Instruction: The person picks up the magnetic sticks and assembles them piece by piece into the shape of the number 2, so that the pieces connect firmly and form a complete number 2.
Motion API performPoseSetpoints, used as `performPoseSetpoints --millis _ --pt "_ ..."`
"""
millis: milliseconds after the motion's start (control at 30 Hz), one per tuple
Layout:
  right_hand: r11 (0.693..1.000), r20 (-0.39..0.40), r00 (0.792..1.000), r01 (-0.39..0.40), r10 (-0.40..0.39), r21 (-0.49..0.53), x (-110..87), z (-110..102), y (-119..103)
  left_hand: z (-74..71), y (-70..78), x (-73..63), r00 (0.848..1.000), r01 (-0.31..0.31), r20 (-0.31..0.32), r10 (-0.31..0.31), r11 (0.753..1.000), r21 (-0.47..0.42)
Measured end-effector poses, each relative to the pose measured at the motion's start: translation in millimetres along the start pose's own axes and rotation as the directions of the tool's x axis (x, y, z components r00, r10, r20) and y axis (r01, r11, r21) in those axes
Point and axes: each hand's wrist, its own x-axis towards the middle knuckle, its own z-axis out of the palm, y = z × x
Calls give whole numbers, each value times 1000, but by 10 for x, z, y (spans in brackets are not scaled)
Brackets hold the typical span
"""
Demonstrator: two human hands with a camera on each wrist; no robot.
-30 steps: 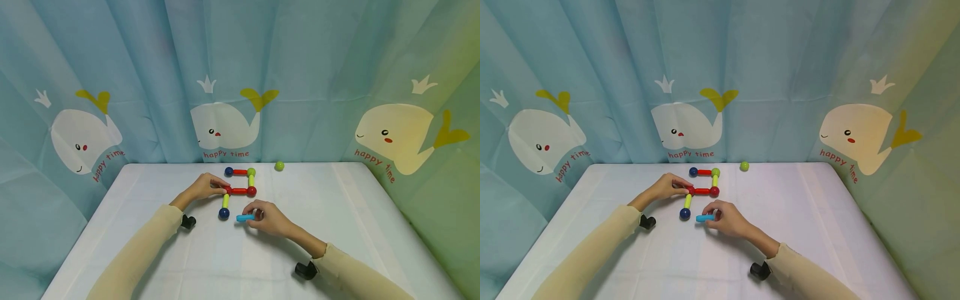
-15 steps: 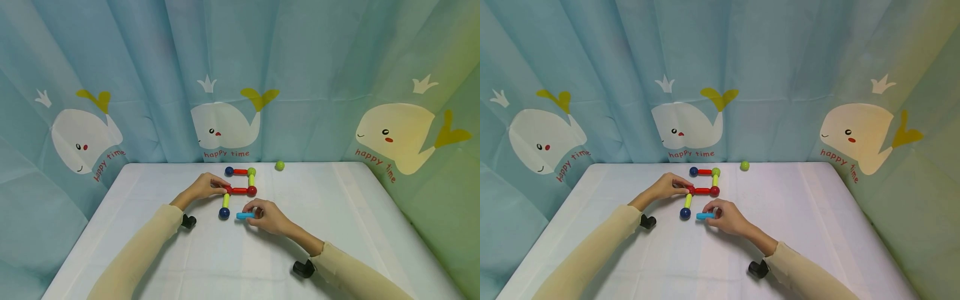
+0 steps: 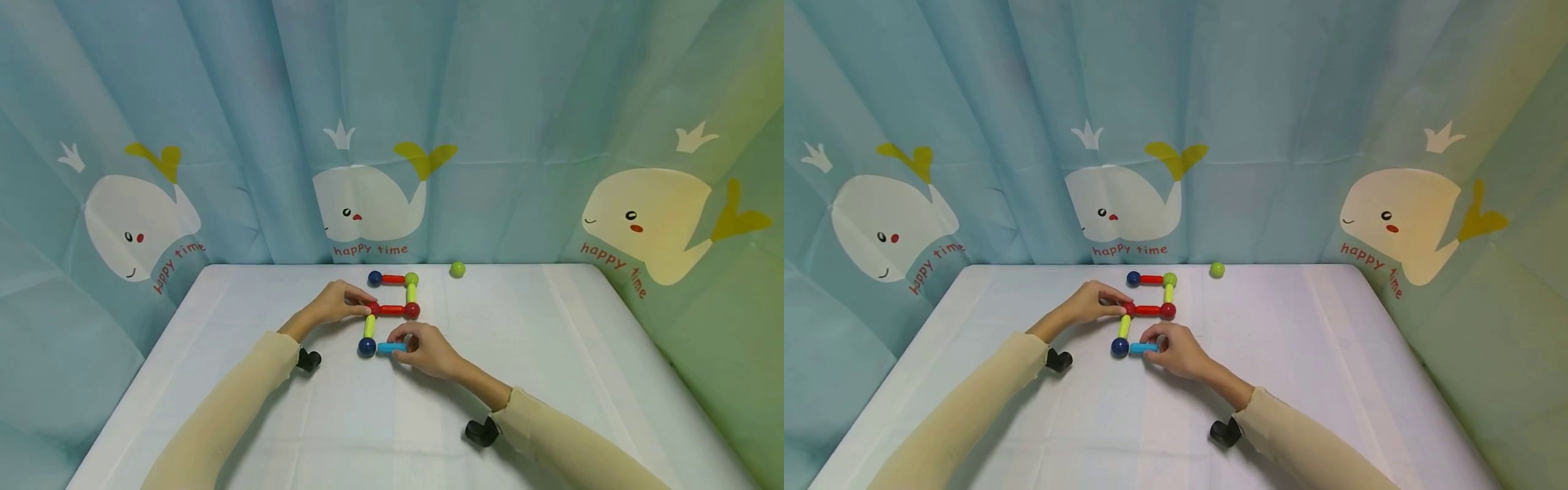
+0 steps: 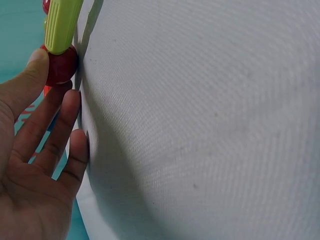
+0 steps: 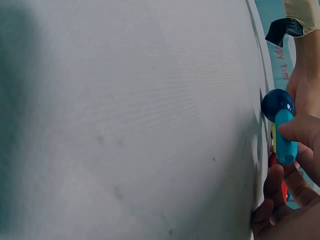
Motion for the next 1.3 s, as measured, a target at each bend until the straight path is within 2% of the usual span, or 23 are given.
performPoseSetpoints --millis 333,700,1300 --pt "999 0 1000 -31 31 -13 48 46 4 -4 2 0 1000 3 -2 -3 1000 1" --pt "999 13 1000 5 -5 -44 93 80 12 5 -2 3 1000 6 -3 -6 1000 9" --pt "997 24 1000 3 -2 -74 93 101 28 9 -2 -1 1000 11 -12 -11 1000 10"
